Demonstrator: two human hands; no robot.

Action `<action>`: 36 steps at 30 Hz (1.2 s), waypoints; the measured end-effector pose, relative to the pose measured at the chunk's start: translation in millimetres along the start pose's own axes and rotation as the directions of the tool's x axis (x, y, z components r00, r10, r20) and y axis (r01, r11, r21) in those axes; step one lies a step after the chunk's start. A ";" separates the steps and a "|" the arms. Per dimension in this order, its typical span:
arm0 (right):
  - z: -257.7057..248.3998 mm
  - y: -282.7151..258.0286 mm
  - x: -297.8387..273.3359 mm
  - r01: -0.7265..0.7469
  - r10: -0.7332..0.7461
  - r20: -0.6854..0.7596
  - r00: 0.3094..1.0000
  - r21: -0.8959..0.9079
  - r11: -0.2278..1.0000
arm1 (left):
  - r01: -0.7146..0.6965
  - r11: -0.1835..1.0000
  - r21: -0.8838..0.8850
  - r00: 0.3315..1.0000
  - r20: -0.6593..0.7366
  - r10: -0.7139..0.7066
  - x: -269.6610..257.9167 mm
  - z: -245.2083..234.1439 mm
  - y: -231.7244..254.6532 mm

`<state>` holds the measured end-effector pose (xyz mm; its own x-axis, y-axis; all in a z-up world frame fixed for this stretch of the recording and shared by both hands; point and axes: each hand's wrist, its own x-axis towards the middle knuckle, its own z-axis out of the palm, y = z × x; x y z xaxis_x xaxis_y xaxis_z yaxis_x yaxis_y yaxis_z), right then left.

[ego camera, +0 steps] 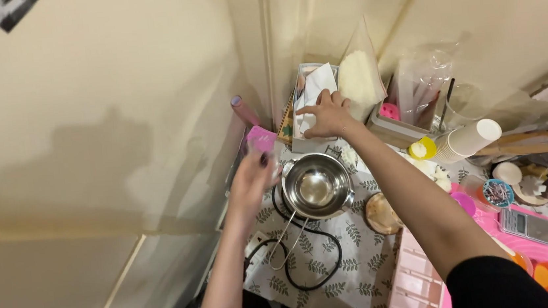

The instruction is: Cleaning a glass container with a spray bottle and cloth at a candle studio workshop.

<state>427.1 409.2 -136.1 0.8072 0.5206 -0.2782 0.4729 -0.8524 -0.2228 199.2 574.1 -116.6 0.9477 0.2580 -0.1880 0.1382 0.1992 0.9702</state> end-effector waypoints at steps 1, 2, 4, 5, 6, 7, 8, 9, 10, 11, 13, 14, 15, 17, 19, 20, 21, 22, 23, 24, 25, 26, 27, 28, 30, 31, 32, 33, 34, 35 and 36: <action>5.2 1.1 1.8 -0.006 0.006 -0.005 1.000 0.001 1.000 | -0.003 1.000 0.002 1.000 0.007 0.003 26.6 -0.3 -11.8; 9.6 2.5 3.5 0.013 -0.015 -0.036 0.999 -0.049 0.999 | -0.031 0.997 0.067 0.998 0.052 0.028 53.2 0.3 -23.3; 21.0 6.9 7.9 0.028 -0.035 -0.070 0.997 -0.099 0.995 | -0.065 0.989 0.132 0.994 0.101 0.052 97.3 3.8 -42.9; 27.9 9.7 10.7 0.053 -0.057 -0.033 0.998 -0.117 0.992 | -0.012 0.992 0.127 0.984 0.177 -0.011 114.9 6.2 -51.0; 34.8 11.8 14.0 0.081 -0.081 0.004 0.997 -0.134 0.988 | 0.040 0.991 0.127 0.965 0.252 -0.071 132.4 8.0 -58.8; 40.7 12.8 17.8 0.080 -0.081 -0.001 0.997 -0.133 0.988 | 0.036 0.991 0.129 0.965 0.253 -0.068 135.4 11.8 -57.7; 45.7 14.7 22.6 0.093 -0.088 0.045 0.995 -0.139 0.986 | 0.160 0.975 0.155 0.952 0.235 -0.193 139.6 16.5 -56.4; 50.8 16.6 27.6 0.106 -0.093 0.090 0.992 -0.144 0.984 | 0.281 0.943 0.179 0.924 0.215 -0.316 143.9 21.0 -55.4; 52.8 18.1 31.4 0.106 -0.094 0.089 0.992 -0.143 0.984 | 0.279 0.943 0.180 0.925 0.214 -0.315 142.3 24.8 -47.9; 55.2 19.6 35.4 0.101 -0.072 0.142 0.987 -0.206 0.973 | 0.333 0.926 0.177 0.907 0.208 -0.366 140.8 28.3 -40.9; 58.2 17.4 36.4 0.103 -0.050 0.202 0.978 -0.265 0.959 | 0.395 0.903 0.171 0.884 0.197 -0.424 136.9 32.0 -36.6; 55.5 16.3 35.1 0.114 -0.042 0.231 0.972 -0.307 0.945 | 0.407 0.891 0.201 0.877 0.188 -0.443 137.7 34.3 -38.0; 52.9 14.9 33.8 0.126 -0.034 0.259 0.965 -0.347 0.929 | 0.419 0.878 0.231 0.869 0.179 -0.462 138.6 36.4 -39.3; 51.6 13.1 33.6 0.127 -0.027 0.268 0.963 -0.364 0.923 | 0.419 0.877 0.236 0.866 0.187 -0.464 140.4 37.9 -36.9; 56.2 16.8 39.5 0.134 -0.026 0.274 0.961 -0.384 0.914 | 0.417 0.877 0.237 0.865 0.191 -0.463 146.7 39.2 -42.3; 62.0 21.4 44.0 0.154 -0.057 0.247 0.967 -0.396 0.905 | 0.419 0.896 0.146 0.868 0.225 -0.443 151.0 40.1 -48.8; 67.7 26.0 48.5 0.174 -0.089 0.219 0.972 -0.408 0.896 | 0.420 0.906 0.054 0.871 0.258 -0.419 155.4 40.9 -55.3; 75.8 34.0 58.3 0.174 -0.088 0.219 0.972 -0.409 0.896 | 0.420 0.906 0.053 0.871 0.258 -0.419 158.9 42.6 -57.0; 84.0 42.3 68.2 0.150 -0.107 0.132 0.985 -0.375 0.915 | 0.409 0.912 -0.028 0.886 0.249 -0.390 162.6 44.4 -59.0; 94.1 50.9 75.8 0.129 -0.121 0.047 0.992 -0.337 0.933 | 0.399 0.910 -0.109 0.900 0.237 -0.366 164.2 46.6 -62.5; 89.4 50.1 72.6 0.131 -0.120 0.053 0.991 -0.338 0.932 | 0.404 0.908 -0.112 0.898 0.237 -0.370 165.6 47.7 -61.2; 84.4 51.1 67.9 0.115 -0.124 -0.028 0.992 -0.230 0.966 | 0.422 0.897 -0.133 0.895 0.218 -0.389 166.6 50.5 -60.1; 79.1 52.3 63.1 0.106 -0.119 -0.109 0.987 -0.118 0.987 | 0.441 0.884 -0.153 0.890 0.199 -0.409 167.6 53.8 -59.0; 77.9 54.1 62.4 0.097 -0.111 -0.110 0.988 -0.121 0.988 | 0.443 0.883 -0.153 0.888 0.208 -0.409 172.1 55.6 -59.4; 78.3 58.5 57.6 0.107 -0.088 -0.191 0.978 0.091 0.990 | 0.295 0.927 -0.231 0.955 0.076 -0.285 177.8 60.3 -62.8; 70.3 53.7 49.0 0.097 -0.079 -0.185 0.980 0.090 0.991 | 0.304 0.924 -0.233 0.953 0.084 -0.292 179.4 61.7 -60.7; 62.6 47.8 41.6 0.131 -0.097 -0.238 0.966 0.133 0.982 | 0.218 0.957 -0.189 0.976 0.017 -0.219 181.5 62.0 -58.1; 54.6 41.6 34.4 0.168 -0.112 -0.292 0.950 0.173 0.971 | 0.134 0.981 -0.138 0.989 -0.049 -0.142 183.7 62.3 -55.4; 51.3 38.6 31.9 0.163 -0.108 -0.292 0.950 0.172 0.972 | 0.136 0.981 -0.139 0.989 -0.044 -0.143 183.0 64.3 -50.3; 48.0 35.1 29.4 0.192 -0.096 -0.366 0.926 0.236 0.953 | 0.110 0.981 -0.160 0.992 -0.045 -0.119 182.0 66.0 -44.9; 46.8 28.4 26.4 0.230 -0.083 -0.434 0.897 0.298 0.927 | 0.087 0.980 -0.180 0.994 -0.052 -0.098 178.4 64.6 -40.2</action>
<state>445.3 400.9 -193.4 0.8381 0.5170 0.1739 0.5184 -0.6558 -0.5488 381.3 551.1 -179.3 0.9133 0.2866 -0.2894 0.1659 0.3873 0.9069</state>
